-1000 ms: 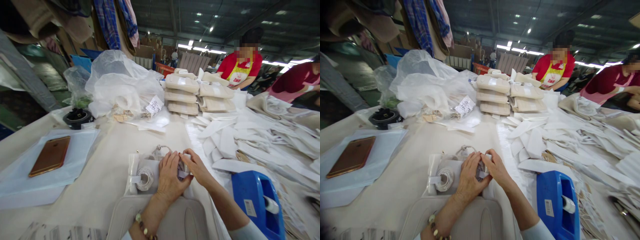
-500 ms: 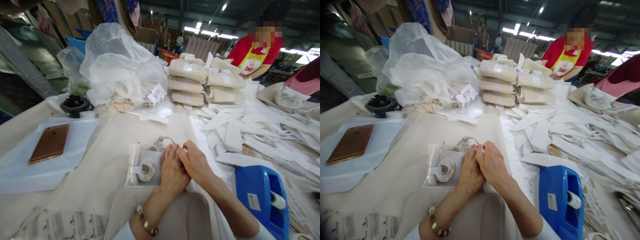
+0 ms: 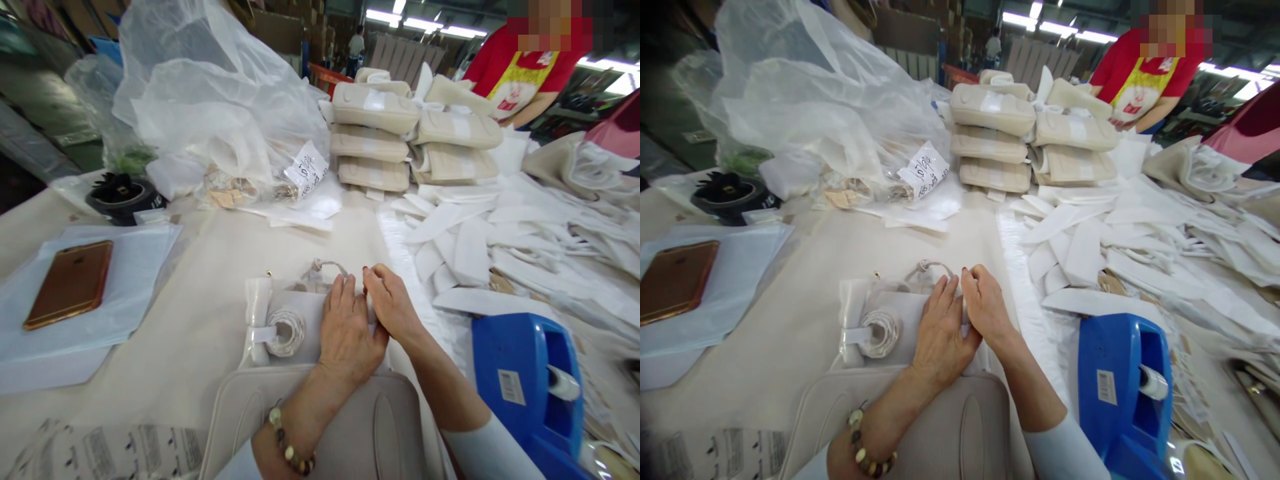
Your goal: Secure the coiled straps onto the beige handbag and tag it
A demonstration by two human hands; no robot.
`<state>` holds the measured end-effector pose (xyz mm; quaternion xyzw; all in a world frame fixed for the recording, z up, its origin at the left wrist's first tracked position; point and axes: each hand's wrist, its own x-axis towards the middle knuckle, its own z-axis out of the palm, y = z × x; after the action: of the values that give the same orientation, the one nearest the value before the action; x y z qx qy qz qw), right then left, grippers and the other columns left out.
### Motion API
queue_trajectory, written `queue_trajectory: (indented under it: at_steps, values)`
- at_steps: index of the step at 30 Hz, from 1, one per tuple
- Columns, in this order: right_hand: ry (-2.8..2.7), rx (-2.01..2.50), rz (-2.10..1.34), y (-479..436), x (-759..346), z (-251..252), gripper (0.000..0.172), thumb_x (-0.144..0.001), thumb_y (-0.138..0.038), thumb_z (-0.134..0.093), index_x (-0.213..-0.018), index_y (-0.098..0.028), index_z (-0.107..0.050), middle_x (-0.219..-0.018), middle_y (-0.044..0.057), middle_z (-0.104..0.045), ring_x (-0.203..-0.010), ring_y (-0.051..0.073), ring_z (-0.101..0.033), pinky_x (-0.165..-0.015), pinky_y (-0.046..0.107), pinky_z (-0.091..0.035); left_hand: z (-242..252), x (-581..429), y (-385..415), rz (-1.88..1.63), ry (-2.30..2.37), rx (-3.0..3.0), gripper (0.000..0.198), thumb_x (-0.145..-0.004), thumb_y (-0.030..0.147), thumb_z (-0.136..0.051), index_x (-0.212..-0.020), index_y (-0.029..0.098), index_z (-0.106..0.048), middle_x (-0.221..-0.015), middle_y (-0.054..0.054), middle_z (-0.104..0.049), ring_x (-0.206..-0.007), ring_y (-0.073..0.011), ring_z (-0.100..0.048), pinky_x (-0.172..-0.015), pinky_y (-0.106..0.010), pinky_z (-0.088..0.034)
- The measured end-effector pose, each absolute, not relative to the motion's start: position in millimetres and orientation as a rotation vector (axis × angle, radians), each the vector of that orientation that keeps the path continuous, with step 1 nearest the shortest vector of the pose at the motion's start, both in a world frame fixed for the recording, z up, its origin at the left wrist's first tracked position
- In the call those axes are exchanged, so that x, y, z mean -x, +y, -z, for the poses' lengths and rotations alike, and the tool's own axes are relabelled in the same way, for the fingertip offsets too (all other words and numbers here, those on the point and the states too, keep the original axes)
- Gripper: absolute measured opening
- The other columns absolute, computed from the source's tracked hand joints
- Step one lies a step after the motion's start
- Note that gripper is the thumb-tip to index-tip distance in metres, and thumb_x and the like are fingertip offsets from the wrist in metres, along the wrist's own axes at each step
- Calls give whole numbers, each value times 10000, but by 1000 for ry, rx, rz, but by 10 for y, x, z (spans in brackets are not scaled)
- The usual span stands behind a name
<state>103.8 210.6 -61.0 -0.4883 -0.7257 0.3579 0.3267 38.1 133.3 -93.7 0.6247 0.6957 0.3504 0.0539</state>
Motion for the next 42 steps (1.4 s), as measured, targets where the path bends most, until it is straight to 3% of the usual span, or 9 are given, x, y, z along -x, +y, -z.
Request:
queue_trajectory:
  at_steps: [10,21,32,35,38,42]
  values:
    - [-1736,1383,-947,2236,-1065,746,287,-809,-378,-403,-565,-226,-391,-526,-43,-438,-558,134,-418,-570,284,-319,912,-400,1335,-884,2127,-2059,476,-709,206,-539,-1144,12,-541,-1378,-238,-418,-1330,-374,-289,-1053,-523,-344]
    - [-1706,1399,-1013,2354,-1078,863,287,-809,-377,-397,-564,-228,-377,-515,-43,-441,-526,128,-411,-529,270,-318,937,-415,1309,-823,2105,-2122,494,-711,211,-519,-1166,22,-540,-1396,-237,-398,-1343,-352,-281,-1044,-521,-351]
    - [-1815,1369,-1047,2392,-1042,831,327,-794,-438,-437,-557,-213,-432,-525,-41,-445,-564,136,-440,-588,280,-352,932,-407,1281,-896,2057,-2078,575,-730,244,-545,-1229,-38,-490,-1393,-264,-385,-1342,-376,-269,-1058,-544,-332]
    - [-1780,1394,-1016,2315,-1104,788,346,-791,-527,-461,-708,-197,-520,-691,8,-561,-694,175,-527,-682,317,-403,944,-367,1279,-1074,1985,-1955,645,-802,319,-503,-1327,-32,-374,-1411,-250,-367,-1348,-346,-273,-1065,-540,-324]
    - [-1605,1354,-819,2117,-1091,596,367,-814,-516,-463,-944,-183,-543,-980,87,-597,-941,218,-546,-836,372,-412,932,-314,1276,-1286,1859,-1700,565,-913,326,-330,-1384,17,-295,-1420,-200,-381,-1340,-262,-320,-1093,-481,-310]
    - [-1383,999,-669,1846,-751,189,217,-876,-368,-435,-967,-206,-546,-995,66,-603,-981,184,-556,-895,351,-423,884,-276,1273,-1480,1696,-1356,513,-957,317,-217,-1396,60,-286,-1387,-153,-447,-1290,-195,-410,-1094,-375,-345]
